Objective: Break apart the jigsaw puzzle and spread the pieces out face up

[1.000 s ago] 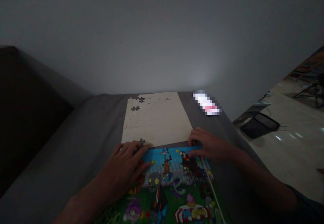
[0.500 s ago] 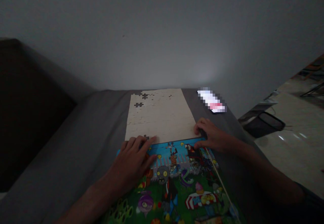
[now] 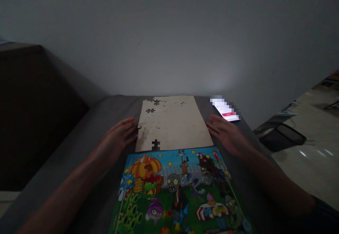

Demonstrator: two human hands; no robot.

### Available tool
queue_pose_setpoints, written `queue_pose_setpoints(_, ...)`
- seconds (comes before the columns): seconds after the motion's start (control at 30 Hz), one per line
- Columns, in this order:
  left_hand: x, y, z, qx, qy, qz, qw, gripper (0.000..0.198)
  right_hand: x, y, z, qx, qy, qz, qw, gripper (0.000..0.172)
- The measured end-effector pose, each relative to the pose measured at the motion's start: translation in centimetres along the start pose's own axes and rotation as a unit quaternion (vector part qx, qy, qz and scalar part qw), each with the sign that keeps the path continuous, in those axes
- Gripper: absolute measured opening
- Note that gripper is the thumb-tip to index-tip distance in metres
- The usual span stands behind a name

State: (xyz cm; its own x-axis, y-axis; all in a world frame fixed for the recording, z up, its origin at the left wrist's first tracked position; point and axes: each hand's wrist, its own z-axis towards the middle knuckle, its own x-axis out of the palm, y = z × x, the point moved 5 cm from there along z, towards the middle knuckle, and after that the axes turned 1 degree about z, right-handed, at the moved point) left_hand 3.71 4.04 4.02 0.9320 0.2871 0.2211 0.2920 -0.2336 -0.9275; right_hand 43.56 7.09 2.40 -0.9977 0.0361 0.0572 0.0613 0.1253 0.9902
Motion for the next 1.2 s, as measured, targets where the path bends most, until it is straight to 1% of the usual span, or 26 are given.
queue_pose_setpoints(0.07,0.2,0.0,0.4,-0.016,0.004,-0.002,1.0,0.029,-0.1,0.0,0.5,0.015,-0.005,0.001,1.0,0.048)
queue_pose_setpoints(0.13,0.6,0.1,0.8,-0.033,0.022,0.011,0.999,0.036,0.2,0.1,1.1,0.032,0.0,0.001,1.0,0.054)
queue_pose_setpoints(0.23,1.4,0.6,1.1,-0.049,0.053,0.03,0.997,0.055,1.0,0.3,2.2,0.061,0.015,0.0,0.998,0.066)
queue_pose_setpoints(0.3,1.9,1.0,1.2,-0.049,0.066,0.036,0.996,0.068,1.6,0.4,2.9,0.076,0.026,-0.001,0.997,0.069)
queue_pose_setpoints(0.33,2.1,1.2,1.2,-0.048,0.07,0.038,0.996,0.074,1.9,0.4,3.3,0.081,0.034,-0.002,0.996,0.067)
queue_pose_setpoints(0.47,2.2,1.9,1.6,-0.043,0.075,0.037,0.996,0.091,3.3,0.4,4.0,0.099,0.089,-0.001,0.991,0.049)
queue_pose_setpoints(0.53,2.1,2.0,2.0,-0.045,0.078,0.031,0.995,0.097,3.9,0.3,4.0,0.107,0.114,0.0,0.988,0.046)
queue_pose_setpoints(0.6,2.2,1.8,2.4,-0.057,0.085,0.021,0.995,0.095,4.4,0.2,4.1,0.117,0.135,0.0,0.984,0.043)
queue_pose_setpoints(0.63,2.2,1.7,2.6,-0.069,0.093,0.015,0.993,0.091,4.6,0.2,4.1,0.125,0.149,0.0,0.981,0.039)
queue_pose_setpoints(0.73,2.6,0.7,3.4,-0.111,0.126,-0.005,0.986,0.071,4.8,0.6,4.6,0.157,0.198,-0.003,0.968,0.026)
queue_pose_setpoints(0.87,3.1,-1.0,4.1,-0.127,0.15,-0.024,0.98,0.064,4.4,1.1,5.4,0.187,0.247,-0.004,0.951,0.025)
queue_pose_setpoints(1.0,3.6,-1.4,4.4,-0.144,0.174,-0.021,0.974,0.058,4.5,0.9,5.5,0.176,0.253,0.019,0.951,0.025)
queue_pose_setpoints(1.1,3.8,-1.1,4.5,-0.152,0.18,-0.008,0.972,0.051,5.4,0.5,5.1,0.16,0.254,0.038,0.953,0.02)
queue_pose_setpoints(1.2,3.9,-0.6,4.7,-0.14,0.175,0.013,0.975,0.042,6.5,0.2,4.7,0.147,0.257,0.05,0.954,0.016)
